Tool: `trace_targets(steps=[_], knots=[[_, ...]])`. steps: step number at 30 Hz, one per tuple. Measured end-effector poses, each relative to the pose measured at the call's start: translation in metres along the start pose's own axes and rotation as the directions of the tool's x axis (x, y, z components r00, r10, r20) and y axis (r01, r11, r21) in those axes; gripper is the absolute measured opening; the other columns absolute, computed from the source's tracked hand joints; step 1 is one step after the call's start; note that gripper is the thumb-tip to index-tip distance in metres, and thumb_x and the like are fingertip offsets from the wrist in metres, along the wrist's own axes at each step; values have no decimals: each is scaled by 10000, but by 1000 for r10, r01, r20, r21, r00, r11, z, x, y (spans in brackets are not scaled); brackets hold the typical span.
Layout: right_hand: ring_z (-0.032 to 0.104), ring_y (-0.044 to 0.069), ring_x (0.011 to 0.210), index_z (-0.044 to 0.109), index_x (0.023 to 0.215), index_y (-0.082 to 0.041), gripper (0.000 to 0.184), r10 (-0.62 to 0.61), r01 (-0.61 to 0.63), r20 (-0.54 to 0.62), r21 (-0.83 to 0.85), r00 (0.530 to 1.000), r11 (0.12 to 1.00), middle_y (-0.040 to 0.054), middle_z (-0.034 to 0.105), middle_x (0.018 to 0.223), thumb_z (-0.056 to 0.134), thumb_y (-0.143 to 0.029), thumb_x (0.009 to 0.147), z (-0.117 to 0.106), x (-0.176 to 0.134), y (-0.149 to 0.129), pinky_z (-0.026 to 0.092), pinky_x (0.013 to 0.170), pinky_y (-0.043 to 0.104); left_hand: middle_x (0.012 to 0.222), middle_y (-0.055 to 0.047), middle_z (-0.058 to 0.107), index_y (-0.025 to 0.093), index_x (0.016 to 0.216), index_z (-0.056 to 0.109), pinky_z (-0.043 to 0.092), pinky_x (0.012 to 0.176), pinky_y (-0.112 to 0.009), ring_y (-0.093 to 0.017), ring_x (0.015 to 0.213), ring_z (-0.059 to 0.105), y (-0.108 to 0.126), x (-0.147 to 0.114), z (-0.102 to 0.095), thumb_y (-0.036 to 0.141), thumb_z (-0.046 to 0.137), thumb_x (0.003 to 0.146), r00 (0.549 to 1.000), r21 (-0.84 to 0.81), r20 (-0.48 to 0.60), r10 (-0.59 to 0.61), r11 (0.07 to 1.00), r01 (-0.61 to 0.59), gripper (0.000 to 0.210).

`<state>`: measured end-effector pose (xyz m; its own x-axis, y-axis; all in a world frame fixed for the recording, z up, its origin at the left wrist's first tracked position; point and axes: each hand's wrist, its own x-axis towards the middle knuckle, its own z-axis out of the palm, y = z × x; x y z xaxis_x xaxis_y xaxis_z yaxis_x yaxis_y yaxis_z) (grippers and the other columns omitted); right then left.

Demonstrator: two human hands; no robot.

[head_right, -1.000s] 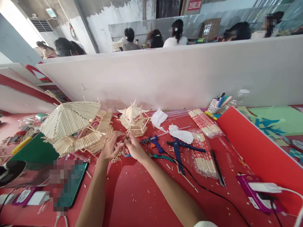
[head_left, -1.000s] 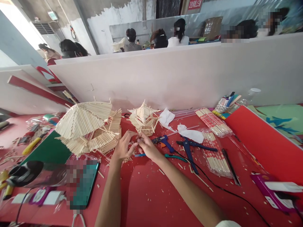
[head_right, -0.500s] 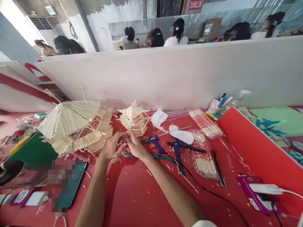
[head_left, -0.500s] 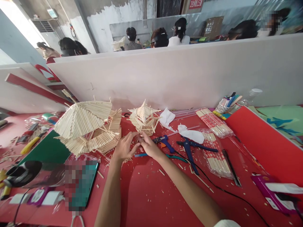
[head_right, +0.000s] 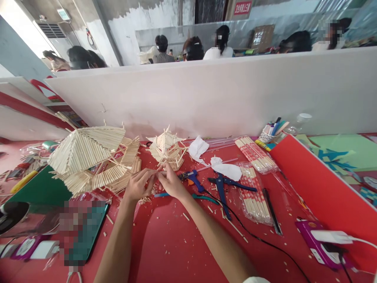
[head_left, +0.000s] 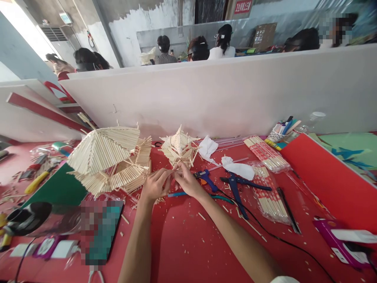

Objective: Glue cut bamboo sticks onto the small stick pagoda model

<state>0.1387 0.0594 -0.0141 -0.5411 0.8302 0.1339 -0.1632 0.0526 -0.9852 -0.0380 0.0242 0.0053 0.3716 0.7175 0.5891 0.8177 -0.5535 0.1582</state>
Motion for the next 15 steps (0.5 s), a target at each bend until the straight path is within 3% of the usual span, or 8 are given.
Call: trace_targets(steps=[4, 7, 10, 15], knots=[[540, 162, 591, 465, 1103, -262, 126, -150, 90, -146, -352, 978, 932, -27, 567, 764, 500, -310, 991, -3, -6, -13, 410, 596, 288, 838, -52, 670, 197, 1065, 616, 481, 672, -265, -168, 712, 641, -3, -6, 4, 132, 364, 961, 982, 27, -138, -126, 991, 131, 280], [575, 191, 629, 460, 1311, -246, 355, -197, 62, -179, -569, 964, 820, 4, 625, 808, 523, -235, 962, -6, -8, -16, 420, 660, 314, 825, -48, 643, 201, 1016, 584, 476, 664, -268, -172, 698, 618, -4, -8, 4, 119, 347, 948, 966, 4, -181, -185, 982, 189, 260], [611, 216, 672, 415, 1451, -229, 513, -176, 32, -156, -657, 972, 753, 27, 666, 839, 529, -217, 951, -7, -7, -13, 433, 694, 326, 794, -34, 626, 213, 966, 556, 474, 657, -269, -168, 674, 602, -3, -7, 4, 116, 350, 938, 959, -4, -195, -205, 978, 209, 229], [632, 211, 703, 399, 1511, -217, 559, -140, 23, -119, -676, 983, 736, 42, 712, 914, 518, -229, 965, -9, -5, -10, 462, 738, 325, 815, -27, 653, 204, 989, 555, 460, 645, -252, -155, 680, 616, -1, -4, 5, 87, 376, 911, 951, -9, -243, -192, 981, 196, 228]])
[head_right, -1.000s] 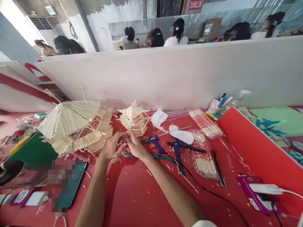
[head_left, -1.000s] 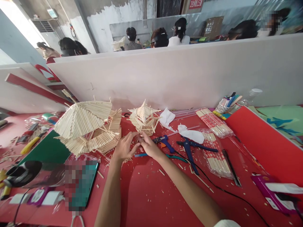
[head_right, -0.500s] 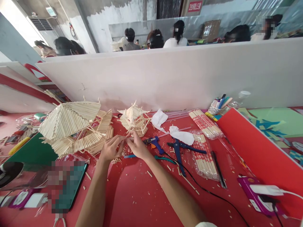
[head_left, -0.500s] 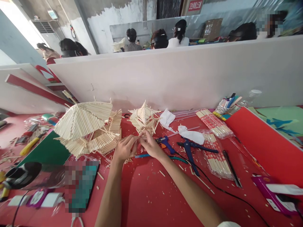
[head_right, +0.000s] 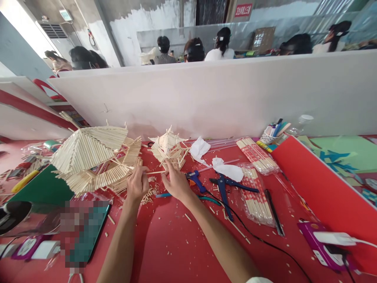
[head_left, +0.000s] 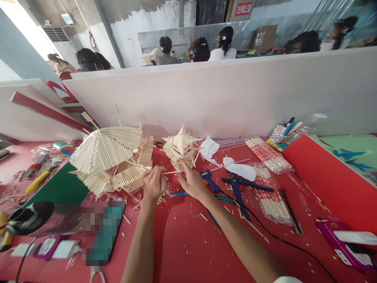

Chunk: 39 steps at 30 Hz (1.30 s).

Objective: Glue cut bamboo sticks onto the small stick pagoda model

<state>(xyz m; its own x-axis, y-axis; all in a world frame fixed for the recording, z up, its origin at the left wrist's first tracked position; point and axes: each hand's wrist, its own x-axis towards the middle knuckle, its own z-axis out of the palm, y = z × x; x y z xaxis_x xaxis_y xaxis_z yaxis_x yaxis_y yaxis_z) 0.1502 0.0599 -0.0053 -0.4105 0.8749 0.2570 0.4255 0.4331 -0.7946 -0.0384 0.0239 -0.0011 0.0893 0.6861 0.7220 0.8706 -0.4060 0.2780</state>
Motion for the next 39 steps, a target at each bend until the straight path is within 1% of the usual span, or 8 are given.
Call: trace_targets(steps=[5, 9, 13, 17, 21, 27, 33, 39], knots=[[662, 194, 758, 454, 1482, -169, 528, 18, -16, 18, -92, 1000, 996, 51, 739, 982, 520, -212, 961, -8, 3, -6, 482, 781, 307, 744, 9, 650, 200, 992, 565, 429, 611, -230, -136, 631, 615, 2, 2, 2, 99, 417, 886, 998, -6, -28, -55, 998, 55, 208], [692, 217, 832, 458, 1484, -159, 560, 21, -11, 44, -213, 999, 977, 69, 753, 1057, 549, -179, 932, -10, 2, -8, 491, 804, 316, 625, 51, 579, 209, 946, 558, 401, 581, -229, -120, 514, 552, 3, 2, 2, 134, 418, 882, 986, -76, 69, -149, 985, 154, 172], [713, 241, 911, 444, 1475, -181, 535, 12, 6, 55, -317, 998, 948, 73, 757, 1088, 550, -184, 951, -8, 2, -7, 496, 816, 320, 625, 55, 557, 213, 925, 562, 385, 591, -238, -120, 509, 525, 5, 5, 1, 158, 412, 875, 950, -151, 182, -253, 948, 281, 167], [720, 238, 961, 471, 1408, -177, 408, 5, 16, 57, -373, 998, 928, 98, 745, 1147, 494, -192, 1001, -9, 1, -7, 501, 812, 313, 654, 32, 563, 217, 829, 575, 367, 621, -257, -139, 582, 527, 8, 12, 1, 176, 401, 863, 884, -175, 349, -311, 905, 388, 182], [722, 235, 988, 461, 1408, -179, 405, 20, 12, 70, -431, 997, 902, 102, 734, 1174, 486, -166, 1004, -16, 1, -13, 503, 797, 303, 716, -6, 619, 211, 763, 603, 386, 691, -282, -175, 700, 565, 3, 13, 8, 206, 400, 840, 769, -149, 533, -352, 856, 495, 217], [726, 244, 993, 497, 1375, -164, 363, 78, -15, 103, -511, 992, 860, 122, 736, 1157, 416, -145, 1022, -29, 0, -21, 505, 813, 305, 789, -21, 687, 199, 799, 659, 429, 712, -278, -184, 761, 607, -9, 4, 26, 203, 430, 822, 700, -143, 603, -383, 811, 567, 230], [722, 255, 976, 512, 1373, -135, 361, 86, -11, 108, -563, 990, 826, 157, 721, 1189, 410, -141, 1027, -39, -1, -22, 509, 800, 314, 854, -23, 710, 185, 912, 674, 467, 752, -270, -174, 790, 623, -4, 3, 37, 185, 422, 849, 713, -190, 589, -380, 793, 579, 260], [690, 218, 1021, 629, 1207, -173, 258, -100, 91, 7, -486, 995, 869, 116, 706, 1168, 432, -145, 1044, -44, 1, -21, 518, 841, 295, 991, -47, 757, 193, 1006, 714, 486, 828, -279, -184, 888, 675, 2, 2, 43, 236, 452, 913, 728, -222, 578, -368, 788, 575, 281]])
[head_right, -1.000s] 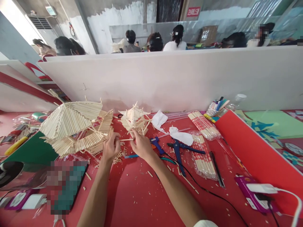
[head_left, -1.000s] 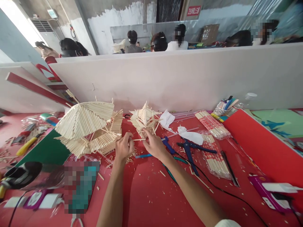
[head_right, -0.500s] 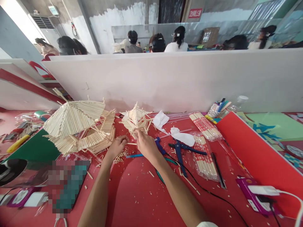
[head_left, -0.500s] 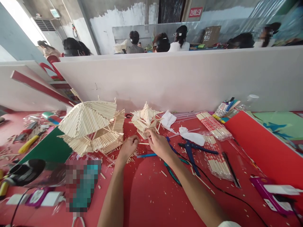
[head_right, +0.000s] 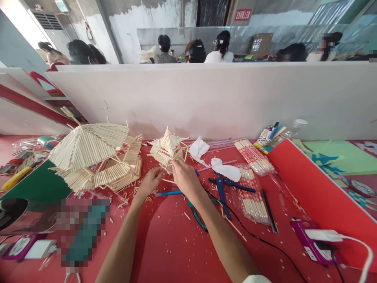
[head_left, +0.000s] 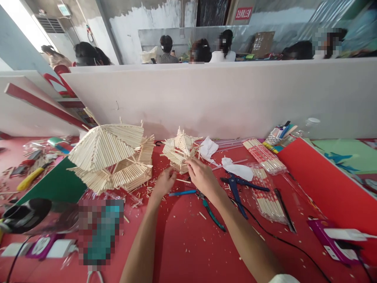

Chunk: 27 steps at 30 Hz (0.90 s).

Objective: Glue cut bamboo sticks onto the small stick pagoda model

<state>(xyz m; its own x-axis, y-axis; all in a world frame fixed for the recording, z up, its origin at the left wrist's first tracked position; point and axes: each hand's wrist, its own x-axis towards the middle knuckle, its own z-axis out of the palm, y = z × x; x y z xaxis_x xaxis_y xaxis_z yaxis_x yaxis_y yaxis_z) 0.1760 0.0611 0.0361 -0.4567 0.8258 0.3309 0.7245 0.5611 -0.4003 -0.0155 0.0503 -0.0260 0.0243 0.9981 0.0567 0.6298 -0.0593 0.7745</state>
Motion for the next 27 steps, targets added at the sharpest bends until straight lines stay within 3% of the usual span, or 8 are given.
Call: trace_targets(steps=[5, 11, 17, 27], knots=[[666, 219, 1044, 687, 1167, -166, 308, -53, 53, 9, -66, 999, 996, 109, 708, 1134, 438, -72, 1012, -3, 5, -3, 519, 885, 310, 953, -58, 778, 210, 1154, 725, 500, 823, -282, -192, 844, 702, 3, -1, 9, 349, 526, 950, 1000, 26, -14, -25, 999, 26, 316], [681, 205, 1065, 704, 1195, -207, 352, -5, 18, 135, -99, 991, 995, 81, 694, 1265, 454, -71, 987, -11, 13, -9, 520, 849, 290, 983, -89, 790, 227, 1177, 738, 476, 825, -278, -219, 907, 718, 17, -4, 13, 381, 523, 992, 996, 153, -69, -65, 985, 75, 323], [682, 189, 1080, 707, 1201, -221, 338, 38, -30, 151, -59, 988, 998, 78, 701, 1259, 450, -114, 1009, -11, 13, -10, 505, 868, 274, 968, -87, 785, 238, 1281, 680, 451, 778, -274, -223, 867, 727, 19, -4, 17, 409, 486, 1028, 980, 327, -166, -111, 931, 161, 362], [704, 219, 890, 696, 1048, -184, 287, 128, -102, 125, -199, 984, 975, 106, 708, 1113, 412, -215, 1059, -6, 23, -19, 490, 725, 301, 1015, -105, 787, 247, 1268, 693, 438, 784, -276, -232, 913, 727, 16, -2, 25, 382, 447, 1046, 987, 380, -121, -110, 913, 148, 358]])
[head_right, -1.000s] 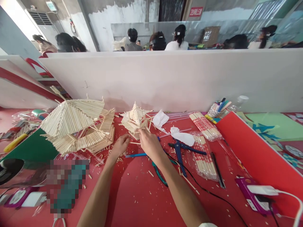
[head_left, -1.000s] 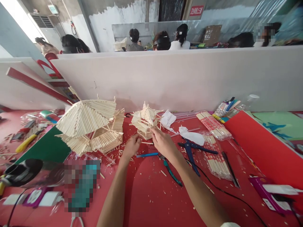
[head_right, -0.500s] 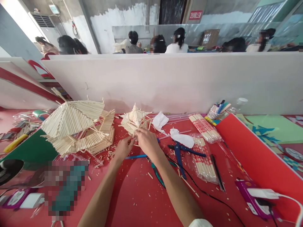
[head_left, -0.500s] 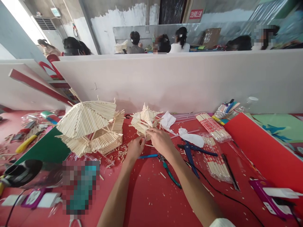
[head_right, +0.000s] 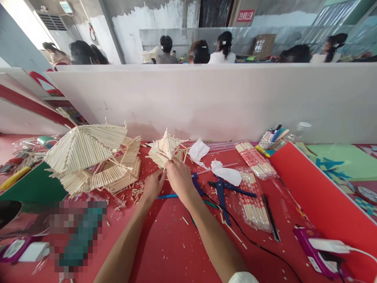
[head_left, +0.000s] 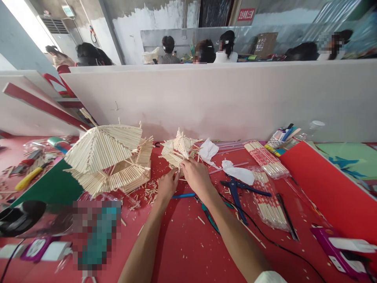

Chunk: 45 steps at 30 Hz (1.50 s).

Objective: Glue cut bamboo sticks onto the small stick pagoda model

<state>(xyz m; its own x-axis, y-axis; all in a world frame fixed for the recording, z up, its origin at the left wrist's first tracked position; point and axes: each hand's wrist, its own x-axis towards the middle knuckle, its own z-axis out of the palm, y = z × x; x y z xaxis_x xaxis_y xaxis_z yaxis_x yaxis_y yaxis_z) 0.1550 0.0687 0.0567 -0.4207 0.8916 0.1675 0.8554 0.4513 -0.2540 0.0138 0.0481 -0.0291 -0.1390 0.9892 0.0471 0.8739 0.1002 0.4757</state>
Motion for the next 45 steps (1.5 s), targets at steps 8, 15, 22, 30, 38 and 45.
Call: trace_targets(steps=[8, 15, 22, 30, 38, 45], knots=[[706, 231, 922, 726, 1035, -169, 292, 32, -32, 17, -22, 999, 999, 143, 695, 1157, 442, -235, 1055, -1, 1, -1, 497, 729, 299, 1039, -89, 793, 255, 1243, 709, 452, 808, -272, -215, 919, 730, -3, 2, 4, 381, 463, 1042, 1000, -48, -21, 15, 999, -16, 342], [715, 270, 911, 744, 988, -146, 313, 59, -55, 62, -65, 996, 996, 169, 710, 1055, 459, -260, 1044, -12, 8, -6, 514, 759, 338, 1056, -92, 793, 258, 1227, 722, 457, 811, -271, -223, 943, 734, -6, 3, 6, 382, 456, 1041, 999, -58, -33, 37, 998, -38, 347], [710, 249, 931, 745, 1041, -161, 324, 145, -144, 26, -36, 989, 989, 154, 714, 1118, 444, -278, 1052, -5, 1, -10, 506, 772, 317, 1050, -101, 795, 266, 1261, 708, 470, 821, -288, -246, 970, 739, -4, 2, 6, 405, 466, 1036, 999, -47, -25, 23, 999, -24, 358], [708, 247, 980, 763, 1028, -186, 303, 177, -177, 39, -19, 983, 984, 133, 748, 1064, 477, -282, 1043, 1, 6, -4, 482, 821, 309, 1080, -99, 791, 273, 1252, 715, 478, 842, -285, -242, 1000, 733, -3, 2, 3, 409, 475, 1033, 999, -63, -26, 33, 997, -35, 353], [717, 228, 929, 787, 1017, -199, 287, 175, -174, 28, -24, 984, 984, 114, 780, 989, 513, -282, 1020, 1, 10, -1, 469, 771, 280, 1082, -112, 786, 274, 1250, 718, 474, 843, -289, -255, 996, 730, -4, 2, 4, 408, 475, 1033, 999, -71, -29, 40, 997, -42, 352], [719, 214, 843, 796, 914, -218, 280, 202, -202, -10, -10, 979, 979, 86, 783, 903, 528, -266, 978, 4, 11, -1, 441, 696, 263, 1072, -100, 789, 271, 1244, 716, 465, 826, -275, -238, 978, 732, -4, 2, 3, 395, 471, 1037, 999, -57, -33, 42, 997, -44, 344]])
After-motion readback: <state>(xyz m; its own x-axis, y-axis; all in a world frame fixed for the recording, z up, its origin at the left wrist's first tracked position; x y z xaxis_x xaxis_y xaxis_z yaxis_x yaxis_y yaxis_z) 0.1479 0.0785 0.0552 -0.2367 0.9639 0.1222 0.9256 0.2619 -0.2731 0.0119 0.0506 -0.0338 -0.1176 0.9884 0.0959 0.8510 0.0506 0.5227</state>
